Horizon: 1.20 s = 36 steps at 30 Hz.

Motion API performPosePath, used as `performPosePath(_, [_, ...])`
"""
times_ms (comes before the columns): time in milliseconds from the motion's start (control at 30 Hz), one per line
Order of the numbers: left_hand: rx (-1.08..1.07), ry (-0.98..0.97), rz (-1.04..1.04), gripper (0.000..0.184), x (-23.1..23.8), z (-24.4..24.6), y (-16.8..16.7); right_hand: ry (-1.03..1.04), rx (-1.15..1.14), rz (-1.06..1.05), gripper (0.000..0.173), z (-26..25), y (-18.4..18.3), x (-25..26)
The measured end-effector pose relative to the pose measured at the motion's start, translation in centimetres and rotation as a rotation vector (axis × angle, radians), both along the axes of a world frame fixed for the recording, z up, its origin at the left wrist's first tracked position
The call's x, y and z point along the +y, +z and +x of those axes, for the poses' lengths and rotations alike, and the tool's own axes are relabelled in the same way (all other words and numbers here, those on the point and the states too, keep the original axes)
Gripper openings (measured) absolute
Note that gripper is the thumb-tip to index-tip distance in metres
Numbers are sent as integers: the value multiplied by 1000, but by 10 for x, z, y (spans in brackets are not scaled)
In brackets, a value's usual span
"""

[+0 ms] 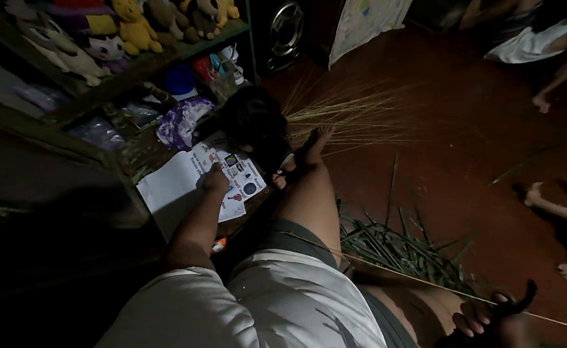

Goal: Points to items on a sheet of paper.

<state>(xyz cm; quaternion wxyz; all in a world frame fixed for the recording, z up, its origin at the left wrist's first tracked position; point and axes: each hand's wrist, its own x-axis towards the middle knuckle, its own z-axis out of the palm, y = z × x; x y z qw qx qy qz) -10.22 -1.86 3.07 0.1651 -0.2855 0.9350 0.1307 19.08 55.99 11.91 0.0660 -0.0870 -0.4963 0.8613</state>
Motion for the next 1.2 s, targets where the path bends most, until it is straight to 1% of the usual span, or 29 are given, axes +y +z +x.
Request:
performPosePath(67, [26,29,1,73,-2,-8,0,7,-7,5,30,-1,-1,1])
performPosePath(133, [29,51,4,77,-4,-15,-9,-1,-15,32,31,-1,-2,2])
performPosePath(267, [-32,93,-3,76,-3,-21,-20,-28,-48,50,34,0,-8,3])
performPosePath(333, [-50,90,-34,76,1,-22,-20,-46,-73,44,34,0,-8,1])
performPosePath(533, [-85,95,-56,80,5,-20,-15,-18,-61,67,33,-2,-4,0])
performPosePath(700, [-73,93,-79,77,6,-22,-23,-26,-61,61,33,1,-4,-2])
performPosePath(800, [-78,92,-114,80,5,-25,-29,-15,-68,56,35,1,-4,-2])
performPosePath(967, [-70,104,-111,83,5,-27,-35,6,-53,53,36,0,-6,-1])
performPosePath(1067, [-76,101,-125,82,5,-26,-35,7,-57,62,36,0,-6,-1])
performPosePath(1200, [-74,99,-93,81,7,-24,-31,-5,-83,81,37,0,-4,-3])
